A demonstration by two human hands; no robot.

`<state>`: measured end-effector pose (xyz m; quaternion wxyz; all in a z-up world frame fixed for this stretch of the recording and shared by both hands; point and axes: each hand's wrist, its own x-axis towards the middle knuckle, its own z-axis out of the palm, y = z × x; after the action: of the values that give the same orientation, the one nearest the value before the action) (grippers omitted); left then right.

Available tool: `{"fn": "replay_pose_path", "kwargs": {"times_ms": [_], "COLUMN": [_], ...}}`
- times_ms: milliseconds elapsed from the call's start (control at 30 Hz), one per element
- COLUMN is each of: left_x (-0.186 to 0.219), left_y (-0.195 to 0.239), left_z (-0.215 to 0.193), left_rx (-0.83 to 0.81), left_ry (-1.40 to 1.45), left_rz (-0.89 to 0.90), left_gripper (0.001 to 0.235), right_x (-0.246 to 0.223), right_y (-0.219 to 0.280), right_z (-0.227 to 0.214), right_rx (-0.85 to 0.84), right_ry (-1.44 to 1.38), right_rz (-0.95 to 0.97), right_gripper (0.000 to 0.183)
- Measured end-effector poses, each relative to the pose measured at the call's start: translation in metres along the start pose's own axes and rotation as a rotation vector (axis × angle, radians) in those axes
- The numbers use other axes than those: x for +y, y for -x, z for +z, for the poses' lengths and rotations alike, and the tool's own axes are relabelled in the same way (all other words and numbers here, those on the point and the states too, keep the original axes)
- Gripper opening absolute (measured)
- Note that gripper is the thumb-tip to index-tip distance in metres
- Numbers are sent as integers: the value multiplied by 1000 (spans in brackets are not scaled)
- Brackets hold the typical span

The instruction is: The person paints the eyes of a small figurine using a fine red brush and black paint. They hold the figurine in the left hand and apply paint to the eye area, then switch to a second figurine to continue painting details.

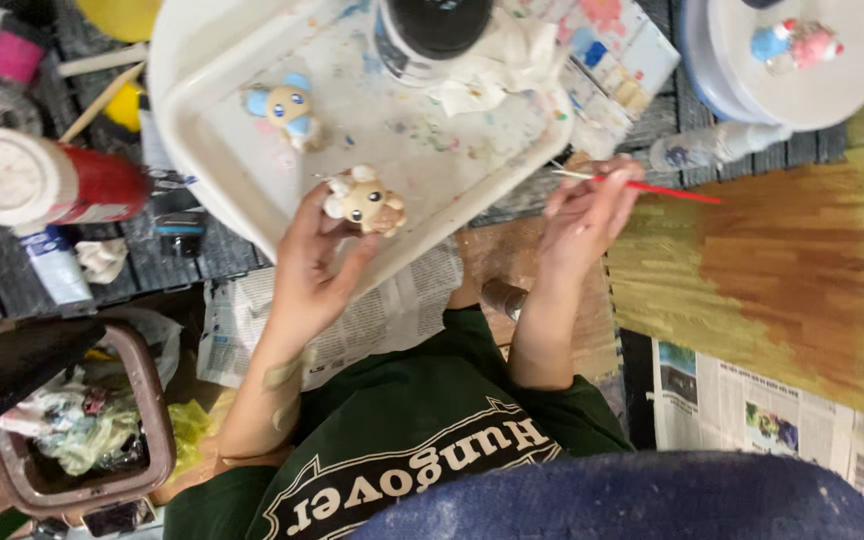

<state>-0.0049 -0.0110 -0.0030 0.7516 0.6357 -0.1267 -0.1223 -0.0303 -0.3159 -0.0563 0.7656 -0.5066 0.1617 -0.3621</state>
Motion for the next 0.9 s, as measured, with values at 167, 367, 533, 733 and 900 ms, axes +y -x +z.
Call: {"fn": "replay_pose_path", "kwargs": {"times_ms": [167, 367, 533, 733, 900], "left_x": [1, 5, 4, 4, 5], "left_y": [0, 1, 1, 3, 3], "left_z": [-3, -8, -9, -8, -8], "left_rx": [3, -14, 15, 16, 4], "left_ry": [-147, -241, -310, -304, -295], "left_rz": [66, 117, 164, 136, 116], "left_gripper": [64, 72, 72, 71, 70], "right_x": [-10, 15, 23, 33, 38], "right_y": [70, 88, 89, 89, 91], "right_z": [88, 120, 119, 118, 116], "right_rx": [-438, -542, -473, -438, -426], "right_ry": [82, 125, 110, 120, 132], "right_rz": [8, -255, -208, -260, -297], "right_gripper": [16, 25, 32, 33, 32]}}
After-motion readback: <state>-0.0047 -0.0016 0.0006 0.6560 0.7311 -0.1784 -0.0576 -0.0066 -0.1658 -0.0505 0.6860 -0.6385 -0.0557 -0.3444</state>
